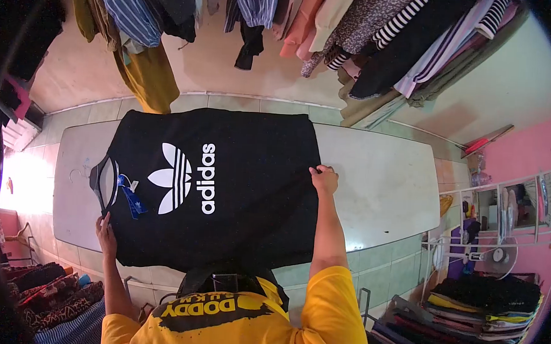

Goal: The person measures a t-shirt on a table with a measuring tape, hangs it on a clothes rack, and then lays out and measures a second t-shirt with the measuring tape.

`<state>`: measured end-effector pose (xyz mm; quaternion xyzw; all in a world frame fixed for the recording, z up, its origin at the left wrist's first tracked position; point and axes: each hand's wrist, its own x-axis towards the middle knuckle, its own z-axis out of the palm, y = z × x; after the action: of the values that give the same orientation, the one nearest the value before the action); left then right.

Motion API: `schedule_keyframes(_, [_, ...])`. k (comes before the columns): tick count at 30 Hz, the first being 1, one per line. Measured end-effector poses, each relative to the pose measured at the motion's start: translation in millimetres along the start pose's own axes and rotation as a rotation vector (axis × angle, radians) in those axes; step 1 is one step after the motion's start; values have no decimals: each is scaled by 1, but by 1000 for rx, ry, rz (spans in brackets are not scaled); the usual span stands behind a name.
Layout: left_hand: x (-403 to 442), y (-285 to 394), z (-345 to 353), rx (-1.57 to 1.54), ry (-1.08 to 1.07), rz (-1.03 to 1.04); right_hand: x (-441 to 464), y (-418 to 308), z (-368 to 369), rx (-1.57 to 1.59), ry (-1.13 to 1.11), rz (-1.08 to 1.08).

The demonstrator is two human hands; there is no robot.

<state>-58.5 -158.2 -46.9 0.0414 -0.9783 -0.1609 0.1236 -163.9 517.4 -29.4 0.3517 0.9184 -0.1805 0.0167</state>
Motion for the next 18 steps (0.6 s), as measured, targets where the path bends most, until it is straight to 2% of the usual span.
schedule_keyframes(1, [1, 7, -2, 3, -4, -3, -7, -6, -5, -2, -5, 0])
schedule_keyframes(3, [3, 24, -8, 29, -114, -189, -23, -17, -18, -288, 142, -94])
schedule_keyframes(4, [5, 38, -14, 30, -117, -187, -34, -20, -24, -288, 141, -90])
schedule_keyframes(6, [6, 66, -26, 399, -161, -118, -63, -19, -31, -216, 370, -463])
schedule_keyframes(7, [2, 75, -27, 398, -165, -119, -83, -17, -27, -176, 356, -648])
schedule_keyframes(8, [-2, 81, -28, 430, -267, -97, -110, -16, -21, -134, 341, -835])
schedule_keyframes(9, [-5, 85, -28, 462, -368, -74, -146, -18, -22, -156, 125, -744])
schedule_keyframes(10, [-8, 87, -28, 460, -455, -166, -165, 1, -7, -291, 24, -677])
schedule_keyframes(11, [-7, 91, -28, 463, -454, -167, -176, 16, 0, -200, 71, -542])
schedule_keyframes(12, [-5, 96, -29, 499, -452, -215, -179, 33, -1, -246, 134, -454])
schedule_keyframes(13, [-3, 97, -29, 533, -447, -269, -170, 69, 18, -199, 366, -551])
schedule_keyframes(15, [-4, 88, -23, 537, -428, -273, -181, 69, -4, -301, 114, -252])
schedule_keyframes(17, [-2, 91, -27, 484, -464, -296, -177, 77, -7, -329, 87, -281])
schedule_keyframes(18, [-3, 86, -27, 439, -460, -288, -169, 88, -6, -305, 117, -375])
